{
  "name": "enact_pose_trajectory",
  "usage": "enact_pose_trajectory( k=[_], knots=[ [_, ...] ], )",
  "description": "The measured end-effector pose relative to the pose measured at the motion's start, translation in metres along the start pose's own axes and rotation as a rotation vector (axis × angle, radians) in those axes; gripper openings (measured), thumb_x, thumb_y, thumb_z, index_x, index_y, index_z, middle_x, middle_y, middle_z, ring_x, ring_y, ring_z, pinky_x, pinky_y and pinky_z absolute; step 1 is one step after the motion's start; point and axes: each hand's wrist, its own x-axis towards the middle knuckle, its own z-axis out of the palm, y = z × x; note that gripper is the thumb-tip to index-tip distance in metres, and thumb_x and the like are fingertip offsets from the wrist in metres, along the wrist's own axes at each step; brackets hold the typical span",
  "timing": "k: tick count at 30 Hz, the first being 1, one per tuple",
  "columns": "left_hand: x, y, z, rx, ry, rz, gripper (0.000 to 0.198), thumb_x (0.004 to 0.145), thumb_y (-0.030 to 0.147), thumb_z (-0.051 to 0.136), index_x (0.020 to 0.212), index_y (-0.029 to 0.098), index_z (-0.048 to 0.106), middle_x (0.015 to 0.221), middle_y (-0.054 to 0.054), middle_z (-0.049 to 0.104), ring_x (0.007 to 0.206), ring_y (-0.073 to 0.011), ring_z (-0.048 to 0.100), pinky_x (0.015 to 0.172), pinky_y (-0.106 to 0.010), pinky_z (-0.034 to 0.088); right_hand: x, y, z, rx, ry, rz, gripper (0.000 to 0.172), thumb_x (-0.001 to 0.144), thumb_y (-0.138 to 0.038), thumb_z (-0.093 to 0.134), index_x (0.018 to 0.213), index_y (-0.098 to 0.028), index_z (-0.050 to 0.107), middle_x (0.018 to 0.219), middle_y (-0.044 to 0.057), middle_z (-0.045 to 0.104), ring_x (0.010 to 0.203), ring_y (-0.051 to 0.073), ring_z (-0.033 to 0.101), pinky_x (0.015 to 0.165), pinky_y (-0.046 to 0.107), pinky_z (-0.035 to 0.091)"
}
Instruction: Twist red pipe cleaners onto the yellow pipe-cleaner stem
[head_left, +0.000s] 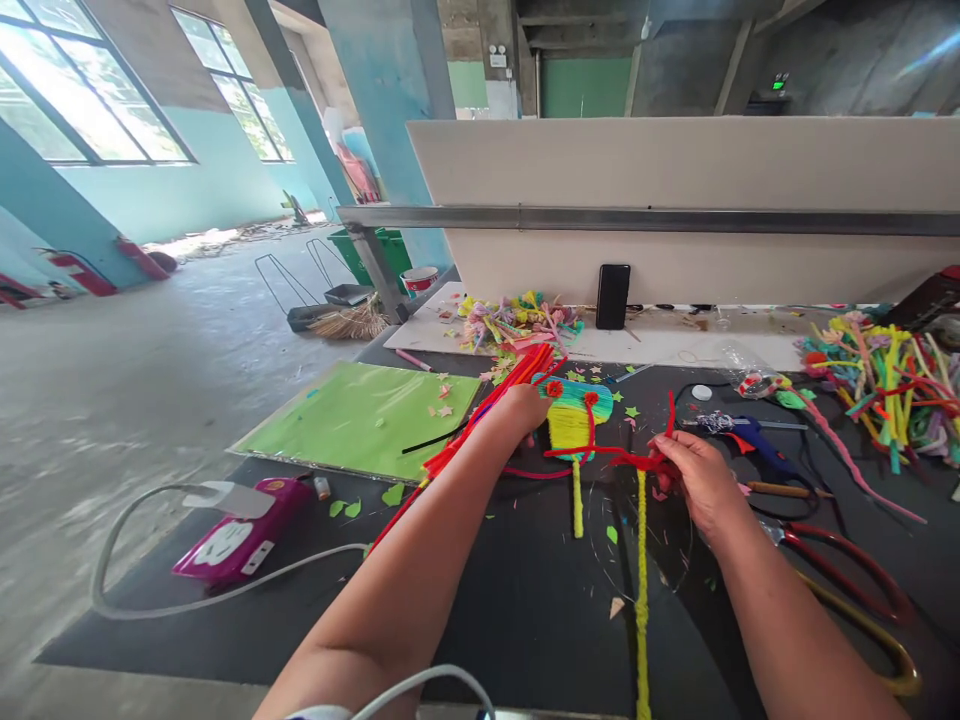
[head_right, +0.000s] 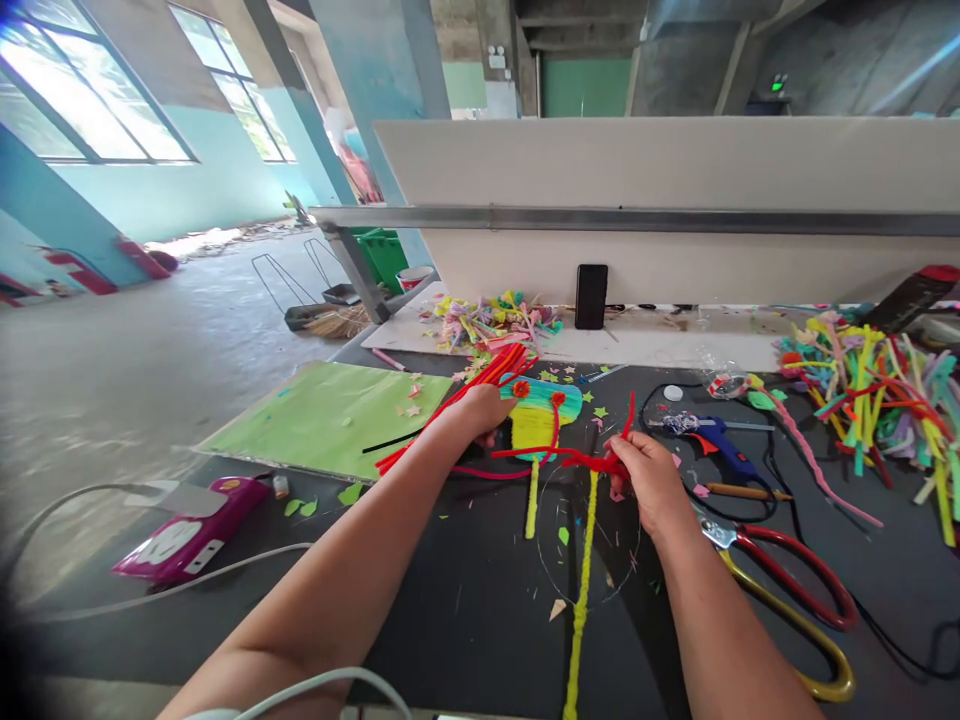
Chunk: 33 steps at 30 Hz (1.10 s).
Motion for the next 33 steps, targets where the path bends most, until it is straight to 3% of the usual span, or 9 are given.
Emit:
enact_pose_trajectory(
  k=[4, 8, 12, 16, 21, 33],
  knots=[
    [-0.004, -0.002, 0.010, -0.012, 0.011, -0.158, 0.032, 0.074, 0.035, 0.061, 0.051, 0.015, 0.055, 0.035, -0.002, 0.045, 0.033, -0.0126, 0.044, 0.041, -0.023, 0.032, -0.001, 0.000, 0.000, -0.006, -0.005, 0.012, 0.024, 0.066, -0.041, 0.068, 0.074, -0.019, 0.062, 0.058, -0.003, 0.058, 0.037, 0.010, 0.045, 0.033, 0.025, 0.035],
    [-0.010, 0.004, 0.015, -0.342, 0.012, -0.200, 0.023, 0.074, 0.030, 0.064, 0.064, 0.015, 0.050, 0.049, 0.001, 0.051, 0.035, -0.0068, 0.045, 0.037, -0.018, 0.027, -0.002, 0.001, 0.002, -0.015, -0.021, 0.012, 0.025, 0.067, -0.042, 0.067, 0.075, -0.019, 0.062, 0.060, -0.002, 0.059, 0.038, 0.010, 0.046, 0.033, 0.023, 0.034],
    [-0.014, 0.013, 0.019, -0.507, -0.029, -0.181, 0.019, 0.073, 0.019, 0.063, 0.072, 0.016, 0.045, 0.053, 0.004, 0.051, 0.044, -0.0080, 0.055, 0.043, -0.017, 0.041, -0.002, 0.001, 0.002, -0.029, -0.024, -0.005, 0.025, 0.068, -0.044, 0.066, 0.074, -0.020, 0.061, 0.058, -0.002, 0.058, 0.038, 0.010, 0.047, 0.035, 0.023, 0.034],
    [-0.023, 0.025, 0.016, -0.678, -0.170, -0.144, 0.019, 0.073, 0.015, 0.063, 0.081, 0.015, 0.046, 0.059, 0.003, 0.055, 0.052, -0.0126, 0.063, 0.049, -0.022, 0.051, -0.002, 0.001, 0.001, -0.033, -0.015, -0.018, 0.026, 0.069, -0.045, 0.066, 0.074, -0.020, 0.061, 0.052, -0.004, 0.054, 0.038, 0.011, 0.047, 0.035, 0.024, 0.034],
    [-0.036, 0.040, 0.015, -0.652, -0.235, -0.125, 0.024, 0.071, 0.023, 0.070, 0.084, 0.013, 0.052, 0.062, 0.001, 0.059, 0.050, -0.0125, 0.063, 0.045, -0.020, 0.052, -0.004, -0.002, 0.002, -0.002, -0.016, -0.062, 0.027, 0.066, -0.045, 0.068, 0.071, -0.020, 0.062, 0.056, -0.002, 0.058, 0.039, 0.011, 0.047, 0.037, 0.025, 0.033],
    [-0.055, 0.056, 0.013, -0.574, -0.413, -0.026, 0.036, 0.064, 0.016, 0.073, 0.097, 0.012, 0.062, 0.072, -0.003, 0.067, 0.053, -0.0128, 0.065, 0.046, -0.019, 0.051, -0.008, -0.009, 0.004, 0.047, -0.024, -0.098, 0.028, 0.066, -0.045, 0.069, 0.066, -0.019, 0.058, 0.052, -0.003, 0.054, 0.039, 0.011, 0.045, 0.037, 0.025, 0.033]
  ],
)
